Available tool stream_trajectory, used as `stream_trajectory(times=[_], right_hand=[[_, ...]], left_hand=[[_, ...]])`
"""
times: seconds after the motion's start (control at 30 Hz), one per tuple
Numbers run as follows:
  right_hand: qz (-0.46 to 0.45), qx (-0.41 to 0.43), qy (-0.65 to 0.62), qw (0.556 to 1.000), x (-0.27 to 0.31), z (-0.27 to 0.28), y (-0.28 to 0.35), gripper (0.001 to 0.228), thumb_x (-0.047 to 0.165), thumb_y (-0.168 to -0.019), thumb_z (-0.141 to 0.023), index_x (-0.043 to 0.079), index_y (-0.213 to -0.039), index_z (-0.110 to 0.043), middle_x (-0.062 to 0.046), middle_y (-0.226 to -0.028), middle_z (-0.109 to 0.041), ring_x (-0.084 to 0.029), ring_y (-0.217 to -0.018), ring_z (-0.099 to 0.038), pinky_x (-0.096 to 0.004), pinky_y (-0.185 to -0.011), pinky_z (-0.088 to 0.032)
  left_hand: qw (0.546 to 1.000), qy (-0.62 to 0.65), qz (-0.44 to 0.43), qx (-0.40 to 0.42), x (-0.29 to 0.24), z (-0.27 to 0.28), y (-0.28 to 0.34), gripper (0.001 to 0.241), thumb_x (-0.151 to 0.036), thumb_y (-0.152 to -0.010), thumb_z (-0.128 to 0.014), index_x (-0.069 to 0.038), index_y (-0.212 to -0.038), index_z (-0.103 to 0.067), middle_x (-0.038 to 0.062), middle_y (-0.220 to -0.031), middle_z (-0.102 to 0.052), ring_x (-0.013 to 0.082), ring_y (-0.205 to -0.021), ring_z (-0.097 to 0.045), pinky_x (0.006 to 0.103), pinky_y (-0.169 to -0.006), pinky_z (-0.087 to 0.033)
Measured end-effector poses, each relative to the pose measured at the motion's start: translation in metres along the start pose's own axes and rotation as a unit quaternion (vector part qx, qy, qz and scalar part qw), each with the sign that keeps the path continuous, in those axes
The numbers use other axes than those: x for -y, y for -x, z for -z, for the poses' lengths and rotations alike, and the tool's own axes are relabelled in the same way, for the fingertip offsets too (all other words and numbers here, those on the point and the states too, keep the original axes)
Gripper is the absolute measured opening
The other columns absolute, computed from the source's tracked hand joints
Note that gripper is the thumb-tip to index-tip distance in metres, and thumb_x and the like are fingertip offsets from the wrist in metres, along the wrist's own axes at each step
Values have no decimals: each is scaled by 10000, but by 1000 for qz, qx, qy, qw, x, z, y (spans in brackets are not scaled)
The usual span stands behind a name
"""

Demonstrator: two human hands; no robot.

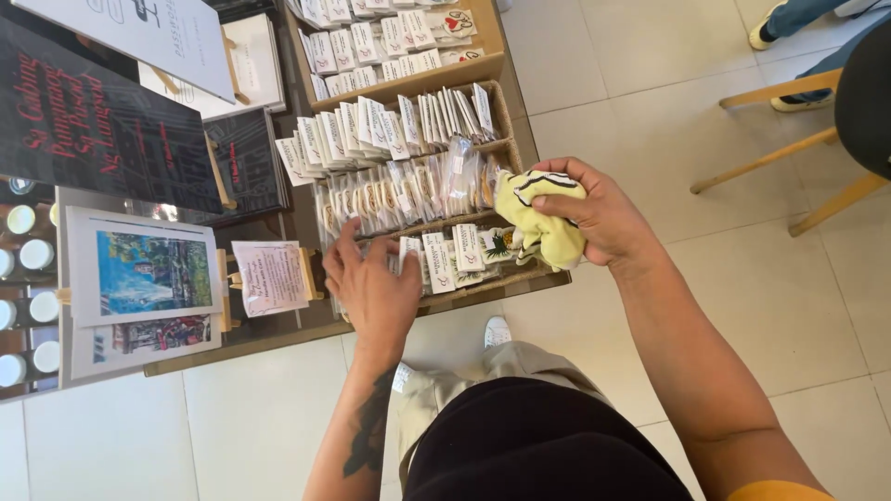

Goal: Cleaning product jars and display shelves in a grocery store specialty section.

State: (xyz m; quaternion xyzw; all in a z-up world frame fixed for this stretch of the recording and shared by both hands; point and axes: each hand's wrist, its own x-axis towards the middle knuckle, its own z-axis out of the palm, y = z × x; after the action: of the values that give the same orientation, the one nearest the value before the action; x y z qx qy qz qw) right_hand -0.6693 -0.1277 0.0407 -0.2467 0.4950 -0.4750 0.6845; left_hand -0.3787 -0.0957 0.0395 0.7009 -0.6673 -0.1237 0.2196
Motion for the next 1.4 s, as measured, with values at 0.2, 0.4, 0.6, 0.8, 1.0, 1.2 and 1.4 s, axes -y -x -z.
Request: stream_trajectory(times=[0.2,0.4,0.6,0.8,1.0,1.2,1.4], right_hand=[[56,86,256,961,8,-25,9,452,-5,-839,-734,91,-1271,-646,-43,-1156,-717,-147,-1021,-708,-292,-870,-612],[37,180,290,939,22,-36,6,465,66,-841,-751,133,-1295,-676,-35,-1164,-743,-158,-1041,-699,-327,-912,-580],[149,271,504,807,5,-35,5,438,99,-841,-823,120,-1254,-678,-86,-1194,-705,-222,-1106,-657,-405,-931,-529],[175,77,188,963,30,-21,-41,402,120,-930,-717,118,-1325,-641,-76,-1247,-751,-225,-1095,-754,-385,-935,-653],[115,175,578,789,36,-58,-26,552,241,-833,-801,152,-1344,-612,-119,-1243,-662,-265,-1088,-651,-447,-944,-533],[147,213,254,932,65,-47,-60,414,115,-904,-721,153,-1314,-680,-149,-1216,-748,-251,-1049,-720,-419,-915,-612],[163,182,524,816,37,-85,-73,430,143,-887,-775,169,-1299,-655,-104,-1238,-721,-265,-1137,-668,-442,-996,-520]], left_hand=[[993,27,-84,82,-20,33,-1,758,-309,-698,-878,-91,-1378,-625,182,-1610,-250,455,-1456,-212,616,-1071,-245],[969,-41,-189,155,-17,30,-9,810,-364,-622,-911,-161,-1360,-648,143,-1660,-184,396,-1497,-178,585,-1108,-263],[963,-55,-180,194,-22,31,-13,802,-387,-619,-908,-137,-1331,-636,135,-1666,-187,361,-1525,-152,581,-1124,-244],[973,6,-190,134,-19,29,-14,787,-504,-756,-838,-132,-1409,-606,172,-1635,-261,395,-1516,-168,589,-1116,-225],[979,-18,-175,104,-13,14,-19,748,-438,-873,-770,-140,-1510,-516,133,-1665,-320,365,-1566,-195,591,-1181,-207],[969,-84,-193,129,2,6,-30,814,-547,-900,-716,-106,-1514,-414,172,-1687,-207,404,-1566,-127,594,-1207,-139],[968,-84,-198,133,4,-4,-30,950,-539,-910,-674,-52,-1621,-273,196,-1688,-196,403,-1561,-144,602,-1214,-125]])
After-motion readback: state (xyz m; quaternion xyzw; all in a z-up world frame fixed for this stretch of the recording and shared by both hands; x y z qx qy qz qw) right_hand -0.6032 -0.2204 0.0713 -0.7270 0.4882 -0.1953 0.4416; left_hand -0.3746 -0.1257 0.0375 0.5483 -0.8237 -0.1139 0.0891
